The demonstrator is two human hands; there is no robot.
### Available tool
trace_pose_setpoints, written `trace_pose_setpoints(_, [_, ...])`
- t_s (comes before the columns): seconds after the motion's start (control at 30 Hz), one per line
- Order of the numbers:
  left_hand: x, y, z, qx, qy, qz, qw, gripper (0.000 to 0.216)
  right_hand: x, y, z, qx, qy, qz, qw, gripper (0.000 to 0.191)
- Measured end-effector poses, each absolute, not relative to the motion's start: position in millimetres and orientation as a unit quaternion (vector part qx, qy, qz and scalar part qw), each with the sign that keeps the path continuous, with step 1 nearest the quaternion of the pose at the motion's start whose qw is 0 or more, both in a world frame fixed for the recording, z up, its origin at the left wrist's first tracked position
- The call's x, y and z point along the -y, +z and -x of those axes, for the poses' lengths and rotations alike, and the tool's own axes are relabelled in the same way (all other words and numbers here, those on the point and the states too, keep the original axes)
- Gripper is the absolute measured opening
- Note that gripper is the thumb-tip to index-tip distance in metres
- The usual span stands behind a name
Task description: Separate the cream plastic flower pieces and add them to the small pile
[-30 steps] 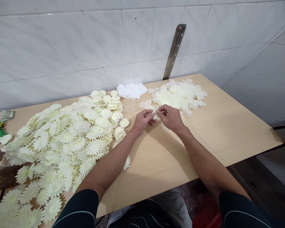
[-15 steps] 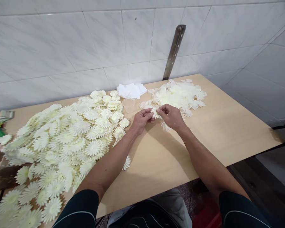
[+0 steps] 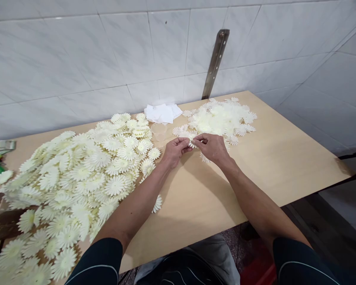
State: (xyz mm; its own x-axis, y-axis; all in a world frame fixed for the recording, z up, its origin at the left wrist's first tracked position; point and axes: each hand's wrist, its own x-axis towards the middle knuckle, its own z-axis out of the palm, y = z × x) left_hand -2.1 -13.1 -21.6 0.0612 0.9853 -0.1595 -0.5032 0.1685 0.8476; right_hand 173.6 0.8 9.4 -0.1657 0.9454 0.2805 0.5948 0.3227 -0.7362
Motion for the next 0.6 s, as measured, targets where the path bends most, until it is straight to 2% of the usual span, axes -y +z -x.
trace_pose_setpoints(0.43, [13.0,-19.1,1.3,-0.398,0.569,-0.306,0.652,0.041,-4.4,-1.9,-171.8,0.788,0.118,0.489,0.356,0.02])
trace_pose_setpoints(0.6, [12.6,-19.2,-0.9,-0.412,0.577,-0.3,0.639,0.039,-4.3,4.6,-175.1,0.771,0.191,0.492,0.356,0.019])
